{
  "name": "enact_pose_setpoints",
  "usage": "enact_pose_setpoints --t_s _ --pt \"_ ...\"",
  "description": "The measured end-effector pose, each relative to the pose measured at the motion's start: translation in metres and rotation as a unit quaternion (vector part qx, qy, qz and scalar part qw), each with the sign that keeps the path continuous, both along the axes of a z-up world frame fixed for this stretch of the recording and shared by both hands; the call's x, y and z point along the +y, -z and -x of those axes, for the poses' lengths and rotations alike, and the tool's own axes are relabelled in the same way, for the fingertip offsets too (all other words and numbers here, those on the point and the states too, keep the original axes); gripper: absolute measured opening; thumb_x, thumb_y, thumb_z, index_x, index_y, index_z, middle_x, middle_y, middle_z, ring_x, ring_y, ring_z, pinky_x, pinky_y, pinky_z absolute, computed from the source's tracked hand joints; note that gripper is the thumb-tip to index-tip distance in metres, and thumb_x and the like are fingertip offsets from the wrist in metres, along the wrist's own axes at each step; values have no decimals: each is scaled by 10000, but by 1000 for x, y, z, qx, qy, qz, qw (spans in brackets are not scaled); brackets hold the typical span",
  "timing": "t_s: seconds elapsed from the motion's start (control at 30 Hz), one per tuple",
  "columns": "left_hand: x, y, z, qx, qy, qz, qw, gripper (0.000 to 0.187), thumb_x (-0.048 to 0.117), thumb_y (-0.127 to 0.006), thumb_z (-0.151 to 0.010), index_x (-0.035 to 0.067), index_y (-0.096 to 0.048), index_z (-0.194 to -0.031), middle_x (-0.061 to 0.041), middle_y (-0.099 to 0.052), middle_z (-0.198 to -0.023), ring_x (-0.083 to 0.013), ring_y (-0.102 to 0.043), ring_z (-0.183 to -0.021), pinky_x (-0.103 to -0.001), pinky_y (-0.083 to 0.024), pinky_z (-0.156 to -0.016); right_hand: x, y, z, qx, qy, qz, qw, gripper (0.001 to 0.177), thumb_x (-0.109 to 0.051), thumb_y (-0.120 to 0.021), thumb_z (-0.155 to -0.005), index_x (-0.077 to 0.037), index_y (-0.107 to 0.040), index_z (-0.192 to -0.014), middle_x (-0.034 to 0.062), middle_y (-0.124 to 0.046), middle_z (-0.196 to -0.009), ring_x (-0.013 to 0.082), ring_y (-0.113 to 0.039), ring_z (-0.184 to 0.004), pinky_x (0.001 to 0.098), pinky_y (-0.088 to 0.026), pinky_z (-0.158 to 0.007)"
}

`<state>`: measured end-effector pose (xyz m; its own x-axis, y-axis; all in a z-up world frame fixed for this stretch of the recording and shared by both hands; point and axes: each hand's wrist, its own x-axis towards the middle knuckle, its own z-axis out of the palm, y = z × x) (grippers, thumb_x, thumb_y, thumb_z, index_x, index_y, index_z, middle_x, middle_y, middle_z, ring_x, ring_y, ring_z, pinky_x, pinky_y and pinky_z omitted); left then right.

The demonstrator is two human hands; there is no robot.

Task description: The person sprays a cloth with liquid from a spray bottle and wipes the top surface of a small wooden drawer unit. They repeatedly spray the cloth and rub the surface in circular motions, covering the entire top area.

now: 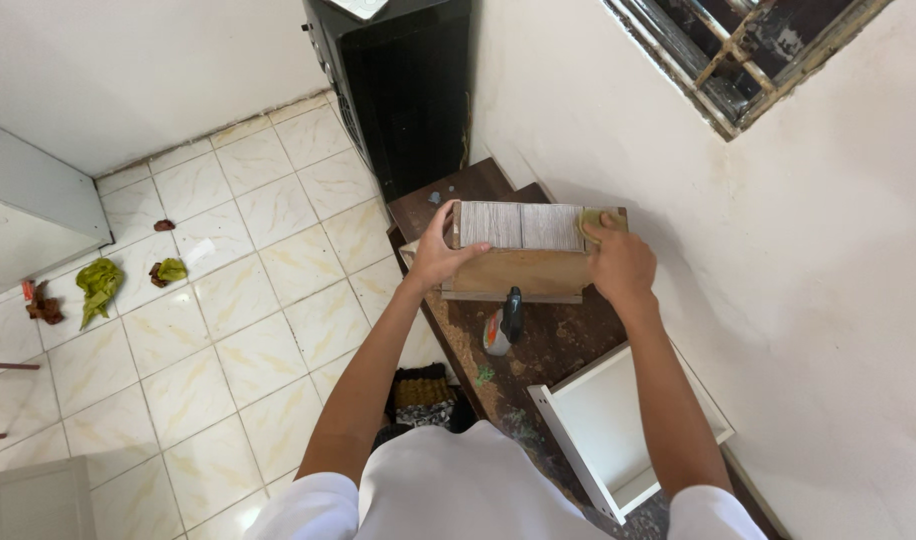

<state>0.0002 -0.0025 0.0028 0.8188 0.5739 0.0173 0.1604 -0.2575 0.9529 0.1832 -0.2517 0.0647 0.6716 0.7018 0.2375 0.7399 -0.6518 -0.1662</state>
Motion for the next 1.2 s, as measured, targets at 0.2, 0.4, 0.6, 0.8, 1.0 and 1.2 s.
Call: enact_pose_setpoints --t_s 0.2,0.4,0.6,0.8,1.0,1.2 --pt "2 -4 -1 23 1 -4 1000 1078 425 -914 -721 50 -339 -1553 -232 -486 -1523 -383 -410 -1472 -505 -391 -1165 43 2 21 127 -24 64 990 440 -64 -559 -977 -304 -694 -1320 -9 -536 -1564 258 -779 -827 369 -644 -690" --pt "-1 0 1 -25 5 7 1000 1046 388 -919 -722 33 -365 -1535 -232 -513 -1510 -368 -437 -1468 -484 -388 -1185 -17 -14 22 122 -27 37 992 568 -19 -630 -752 -313 -740 -1225 -25 -587 -1494 278 -745 -970 408 -601 -874" --pt "1 0 2 -35 9 20 999 1038 386 -910 -716 36 -375 -1534 -226 -526 -1504 -345 -454 -1458 -464 -406 -1175 25 -9 -8 63 23 14 998 483 -63 -628 -842 -299 -739 -1249 42 -578 -1485 326 -717 -1033 437 -591 -880" --pt "-1 4 1 -15 -5 15 1000 1067 363 -919 -729 33 -336 -1560 -235 -495 -1524 -346 -438 -1465 -462 -384 -1186 8 6 36 83 -114 -32 989 517 -41 -626 -781 -256 -737 -1238 48 -595 -1468 319 -706 -1078 441 -577 -899" --pt "-4 9 1 -32 -5 24 999 1089 377 -921 -722 28 -327 -1566 -250 -481 -1538 -358 -416 -1477 -469 -374 -1198 3 0 -2 68 43 2 997 432 -83 -643 -881 -294 -748 -1243 39 -605 -1477 321 -701 -1109 444 -577 -947" --pt "1 9 -1 -15 -5 7 1000 1131 424 -925 -718 21 -303 -1572 -243 -467 -1548 -361 -412 -1474 -476 -383 -1184 60 4 26 21 -121 2 992 534 -85 -679 -797 -253 -723 -1303 64 -610 -1450 298 -729 -943 430 -607 -826"
